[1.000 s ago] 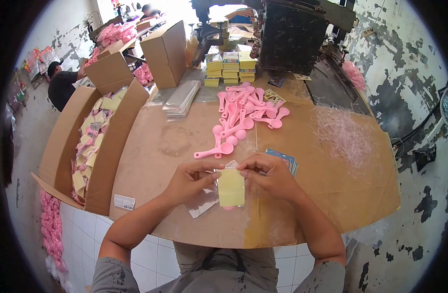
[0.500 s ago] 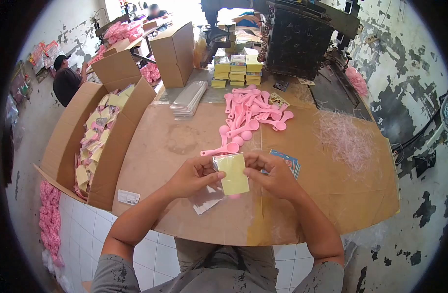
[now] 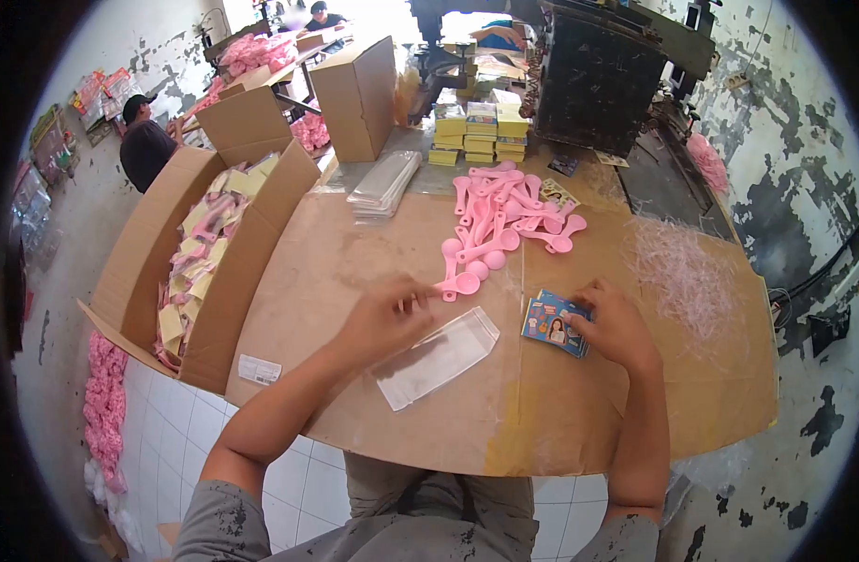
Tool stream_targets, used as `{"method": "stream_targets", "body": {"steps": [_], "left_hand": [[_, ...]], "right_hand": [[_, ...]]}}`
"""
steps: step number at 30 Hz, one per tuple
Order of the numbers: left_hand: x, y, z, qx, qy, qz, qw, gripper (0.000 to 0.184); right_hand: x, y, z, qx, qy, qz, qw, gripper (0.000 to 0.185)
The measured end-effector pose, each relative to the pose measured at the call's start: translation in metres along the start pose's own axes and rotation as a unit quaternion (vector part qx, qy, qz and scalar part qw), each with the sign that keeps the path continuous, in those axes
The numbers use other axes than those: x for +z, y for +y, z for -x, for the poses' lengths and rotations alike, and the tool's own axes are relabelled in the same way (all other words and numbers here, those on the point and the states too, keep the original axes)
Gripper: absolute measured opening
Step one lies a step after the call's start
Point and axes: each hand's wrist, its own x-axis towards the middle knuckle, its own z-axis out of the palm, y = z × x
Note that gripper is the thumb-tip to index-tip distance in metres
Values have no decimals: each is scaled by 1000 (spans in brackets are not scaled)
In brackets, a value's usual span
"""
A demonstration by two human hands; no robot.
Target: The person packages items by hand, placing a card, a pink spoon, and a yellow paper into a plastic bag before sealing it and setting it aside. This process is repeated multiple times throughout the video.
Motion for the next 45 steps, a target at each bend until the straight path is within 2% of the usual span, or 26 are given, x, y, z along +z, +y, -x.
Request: {"method": "stream_targets", "body": {"steps": [1,2,5,8,11,14,16,17,19,22,23,26,28,34,37,40,43,45], "left_hand": [[8,5,9,43,-16,-56,997,27],[14,8,12,87,-32,-111,990,27],[16,6,11,49,-79,-73,993,28],[20,-1,11,-16,-87,2,996,27],[13,18,10,-180,-114,123,969,22],[19,7,13,-50,-85,11,995,19],[23,3,13,-10,-58,5,998,18],[24,3,14,9,-44,3,999,17],[23,9,13,-3,-34,39,999,14],[21,9,13,-43,-50,95,993,12],[21,7,13,-61,-61,114,990,11],[31,-6,11,-112,-29,356,927,16],[20,-7,5,-152,-31,388,908,26],[7,8,2,-171,-63,451,874,45],[9,15,5,-167,-78,432,883,51],[12,14,8,-144,-108,398,900,55],[13,13,9,-136,-126,380,906,57],[13,13,9,-138,-129,390,901,57]], "right_hand": [[-4,3,0,25,-33,-33,999,26],[-5,4,0,33,-26,-46,998,23],[-5,1,0,51,-12,-88,995,17],[-6,0,-2,52,-13,-109,993,14],[-9,-3,-2,56,-7,-90,994,14],[-14,-11,-2,55,14,-102,993,17],[-17,-28,-1,51,11,-142,989,18],[-9,-31,-1,8,-4,-227,974,19],[14,-38,6,-78,-33,-391,917,19],[28,-73,6,-192,-103,-340,915,19],[31,-82,7,-171,-122,-310,927,19],[33,-91,10,-117,-160,-241,950,17],[36,-88,11,-96,-162,-233,954,16],[48,-70,6,-115,-100,-291,944,20],[45,-61,4,14,-43,-374,926,21],[44,-71,1,53,63,-460,884,20],[46,-74,-4,-3,163,-468,869,21],[44,-72,-6,6,157,-453,878,20]]}}
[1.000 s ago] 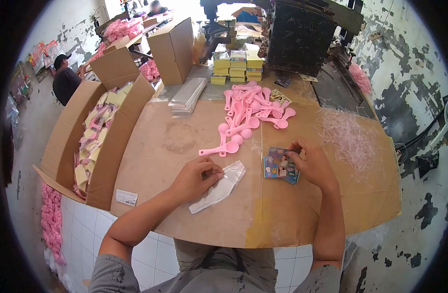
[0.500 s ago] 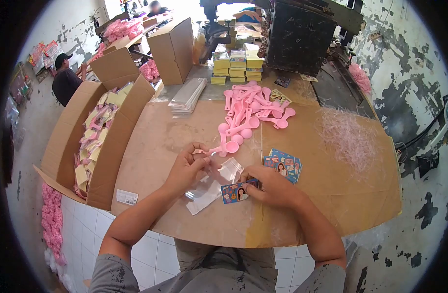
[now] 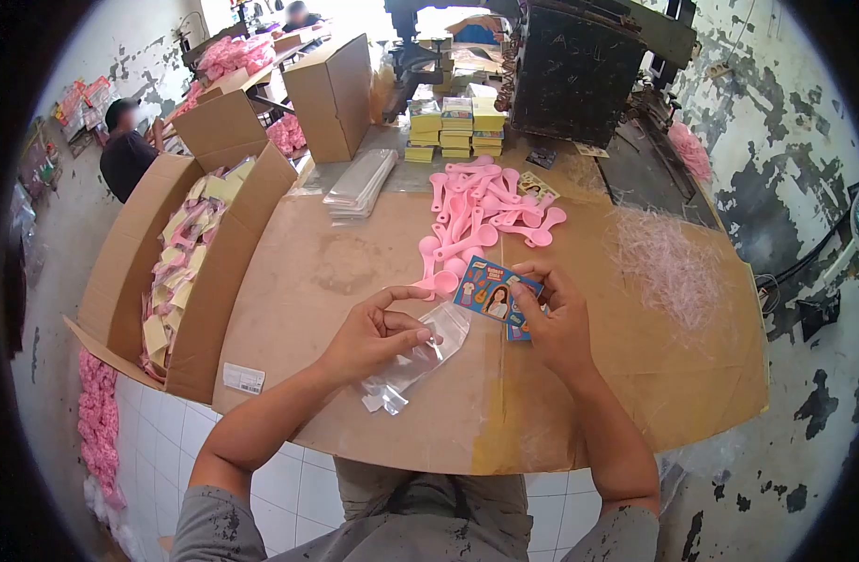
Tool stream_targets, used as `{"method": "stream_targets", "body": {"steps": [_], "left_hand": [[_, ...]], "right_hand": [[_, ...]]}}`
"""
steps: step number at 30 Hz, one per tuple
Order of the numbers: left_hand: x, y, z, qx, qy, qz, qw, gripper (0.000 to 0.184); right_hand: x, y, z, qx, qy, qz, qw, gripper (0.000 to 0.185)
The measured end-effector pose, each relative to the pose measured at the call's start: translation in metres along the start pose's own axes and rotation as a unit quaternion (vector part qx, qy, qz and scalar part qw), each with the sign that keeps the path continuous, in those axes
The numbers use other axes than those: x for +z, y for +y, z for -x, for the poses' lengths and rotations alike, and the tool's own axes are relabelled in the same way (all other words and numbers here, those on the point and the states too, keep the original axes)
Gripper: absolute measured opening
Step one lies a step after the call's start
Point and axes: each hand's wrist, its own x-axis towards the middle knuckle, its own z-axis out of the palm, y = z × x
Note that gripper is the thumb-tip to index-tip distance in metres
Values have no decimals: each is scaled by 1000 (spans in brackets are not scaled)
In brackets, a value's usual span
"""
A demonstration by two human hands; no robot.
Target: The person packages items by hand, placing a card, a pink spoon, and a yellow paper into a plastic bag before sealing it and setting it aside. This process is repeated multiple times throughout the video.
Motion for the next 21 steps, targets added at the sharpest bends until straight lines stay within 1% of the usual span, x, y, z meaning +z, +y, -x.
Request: {"method": "stream_targets", "body": {"steps": [1,4,7,10,13,16,19,21], "left_hand": [[1,1,0,-1,-2,13,1000,57],[1,0,0,-10,-1,12,1000,57],[1,-1,1,-7,-3,8,1000,56],[3,4,2,11,-12,29,999,58],[4,3,2,17,-14,22,1000,59],[3,0,0,7,-5,18,1000,59],[3,-2,0,2,0,17,1000,59],[5,-2,1,5,-2,6,1000,59]], "right_hand": [[-2,0,-1,4,-1,10,1000,20],[-9,0,1,74,-55,50,994,19],[0,-1,2,0,-46,-24,999,20],[0,-4,1,20,10,45,999,22],[-10,6,0,81,-55,66,993,23],[-2,-2,2,17,-48,-38,998,22],[-2,-4,5,-32,-46,-14,998,20],[-5,-8,7,-29,-84,49,995,19]]}}
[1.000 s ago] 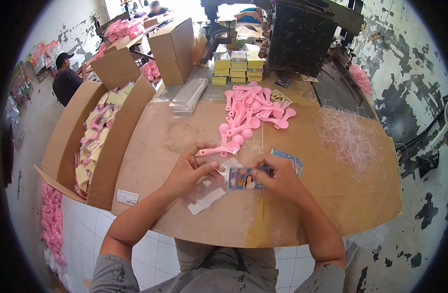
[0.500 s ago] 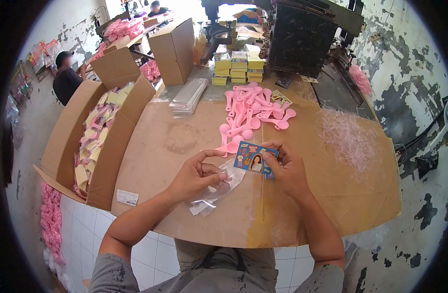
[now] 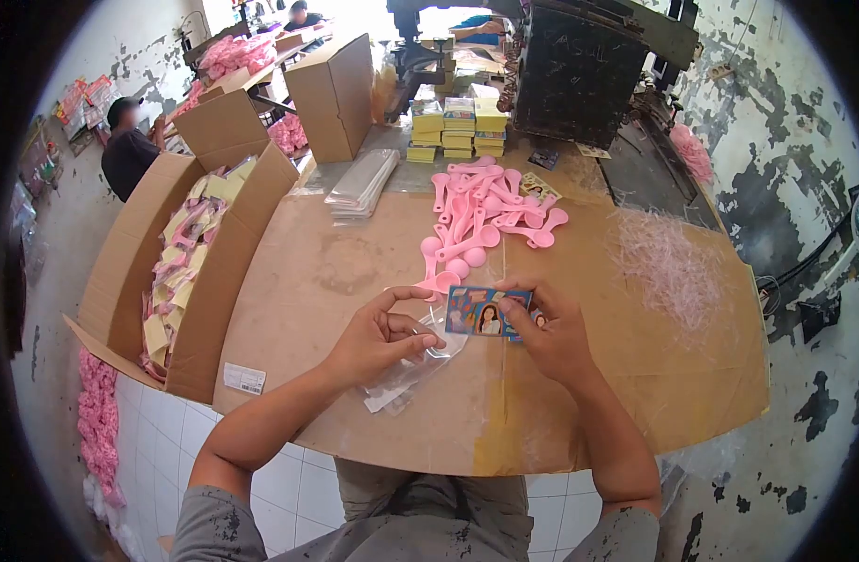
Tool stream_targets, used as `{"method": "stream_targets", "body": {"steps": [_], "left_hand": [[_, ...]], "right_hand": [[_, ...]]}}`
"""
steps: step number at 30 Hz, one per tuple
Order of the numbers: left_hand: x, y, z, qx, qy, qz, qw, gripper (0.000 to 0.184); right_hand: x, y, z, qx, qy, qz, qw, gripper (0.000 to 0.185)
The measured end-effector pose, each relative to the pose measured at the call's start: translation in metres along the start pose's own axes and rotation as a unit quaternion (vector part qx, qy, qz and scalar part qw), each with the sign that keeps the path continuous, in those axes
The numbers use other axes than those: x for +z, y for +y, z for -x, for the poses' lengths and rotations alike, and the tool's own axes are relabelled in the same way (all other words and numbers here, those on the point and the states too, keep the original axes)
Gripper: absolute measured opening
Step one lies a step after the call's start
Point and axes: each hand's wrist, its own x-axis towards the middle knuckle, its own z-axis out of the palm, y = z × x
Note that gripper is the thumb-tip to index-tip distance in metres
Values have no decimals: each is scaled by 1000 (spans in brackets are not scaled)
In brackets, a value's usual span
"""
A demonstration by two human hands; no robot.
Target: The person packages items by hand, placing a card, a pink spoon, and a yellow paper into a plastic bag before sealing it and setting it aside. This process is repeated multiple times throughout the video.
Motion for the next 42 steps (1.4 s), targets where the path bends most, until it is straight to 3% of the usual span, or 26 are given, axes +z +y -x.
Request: {"method": "stream_targets", "body": {"steps": [4,8,14,19,22,25,28,31,34,37,40,42], "left_hand": [[5,-1,5,5,-26,-55,998,59],[10,4,10,-15,-60,-146,987,63],[8,-1,7,16,-40,-57,997,63],[8,-1,8,20,-47,-104,993,59],[10,2,10,5,-55,-159,986,57],[12,2,11,-7,-55,-186,981,56],[14,-1,9,4,-39,-141,989,55],[13,-4,9,28,-26,-107,994,53],[10,-1,9,10,-31,-125,992,51],[9,-4,8,17,-28,-103,994,48],[7,-7,6,25,-3,-41,999,45],[6,-6,4,18,4,-12,1000,43]], "right_hand": [[1,-10,-2,-67,-79,104,989,18],[8,-17,-3,-92,-89,151,980,18],[3,-14,-4,-92,-55,123,987,19],[10,-13,-4,-136,-95,167,972,19],[13,-16,-4,-129,-142,170,967,21],[33,-5,9,-6,-79,48,996,26],[37,-13,7,39,17,-70,997,18],[32,3,12,63,-31,-35,997,19],[27,-3,7,-79,-183,73,977,21],[7,-5,-2,-48,-182,117,975,23],[-32,-6,-9,-9,-82,390,917,24],[-52,-4,-9,51,-98,398,911,26]]}}
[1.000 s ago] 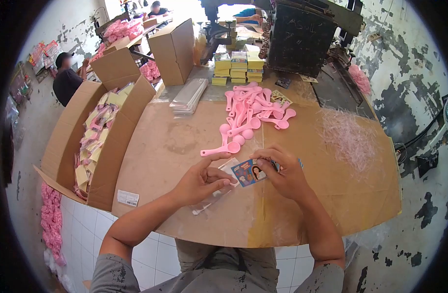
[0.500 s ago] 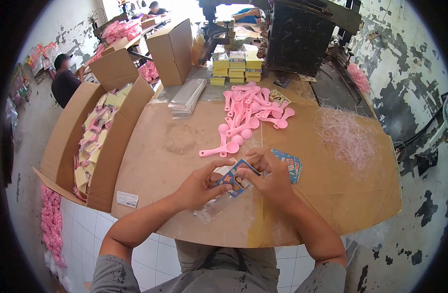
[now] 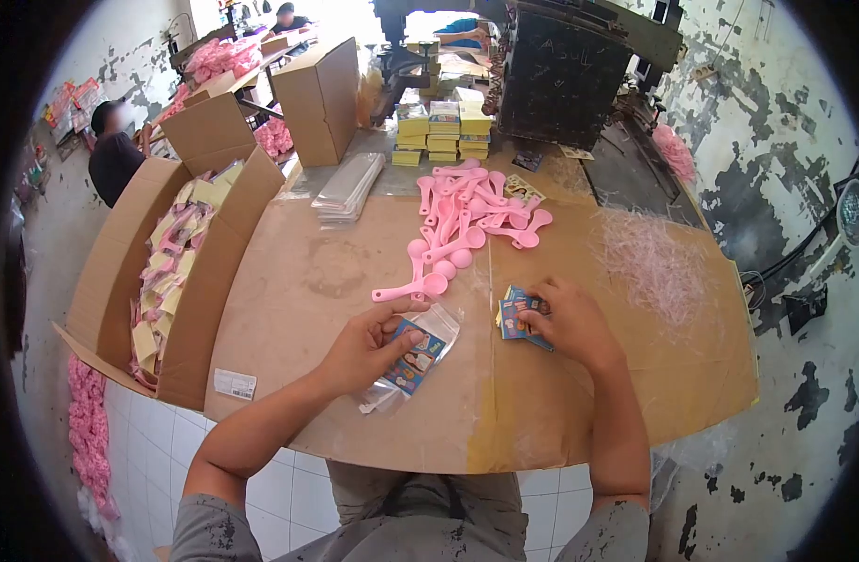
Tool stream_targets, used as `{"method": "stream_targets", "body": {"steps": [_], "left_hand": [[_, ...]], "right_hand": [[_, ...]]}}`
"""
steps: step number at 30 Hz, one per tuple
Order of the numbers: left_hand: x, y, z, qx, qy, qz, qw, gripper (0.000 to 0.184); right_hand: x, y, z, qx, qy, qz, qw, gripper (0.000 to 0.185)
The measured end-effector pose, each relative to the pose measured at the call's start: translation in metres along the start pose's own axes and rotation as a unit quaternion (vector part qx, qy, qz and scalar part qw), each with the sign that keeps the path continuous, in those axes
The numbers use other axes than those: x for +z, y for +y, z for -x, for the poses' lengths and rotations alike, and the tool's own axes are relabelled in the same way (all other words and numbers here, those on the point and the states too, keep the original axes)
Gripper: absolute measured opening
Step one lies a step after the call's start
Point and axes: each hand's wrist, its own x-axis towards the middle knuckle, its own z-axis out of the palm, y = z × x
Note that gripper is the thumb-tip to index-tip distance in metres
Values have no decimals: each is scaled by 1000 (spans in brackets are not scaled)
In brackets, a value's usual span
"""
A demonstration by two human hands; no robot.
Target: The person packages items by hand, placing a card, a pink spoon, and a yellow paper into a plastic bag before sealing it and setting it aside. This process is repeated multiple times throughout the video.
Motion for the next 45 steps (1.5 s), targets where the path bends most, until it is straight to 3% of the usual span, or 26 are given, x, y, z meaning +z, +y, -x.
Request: {"method": "stream_targets", "body": {"steps": [4,8,10,13,16,19,22,25,28,31,38,40,43,45], "left_hand": [[-2,0,-1,-3,-8,12,1000,38],[-4,-4,-3,39,8,-8,999,36],[-3,-1,-2,13,8,5,1000,34],[-2,-4,-3,4,-1,-6,1000,30],[-4,-5,-4,3,-3,1,1000,28],[-6,-1,-4,-16,3,15,1000,27],[-5,3,-1,-24,0,26,999,28],[-6,2,-3,-9,-12,37,999,32],[-4,-1,-2,13,-19,43,999,35],[1,-3,-1,26,-24,41,999,36],[0,4,3,-55,-45,25,997,35],[0,4,3,-49,-44,23,998,36],[2,8,3,-41,-35,3,999,37],[3,8,4,-37,-38,5,999,37]], "right_hand": [[-2,10,-5,44,-48,-35,997,32],[4,6,-22,-60,52,65,995,32],[19,17,-46,-107,131,72,983,31],[46,52,-86,-163,170,98,967,26],[40,50,-101,-159,106,190,963,25],[25,30,-95,-10,4,27,1000,23],[27,30,-88,-4,-20,-117,993,27],[16,3,-71,-31,-32,-149,988,36],[10,-47,-51,-44,-35,-377,925,49],[16,-71,-45,-75,4,-494,866,60],[27,-93,-29,-64,-6,-464,883,61],[30,-91,-28,-67,16,-455,888,60],[18,-90,-29,-44,-56,-428,901,59],[24,-89,-31,-47,-21,-458,887,58]]}}
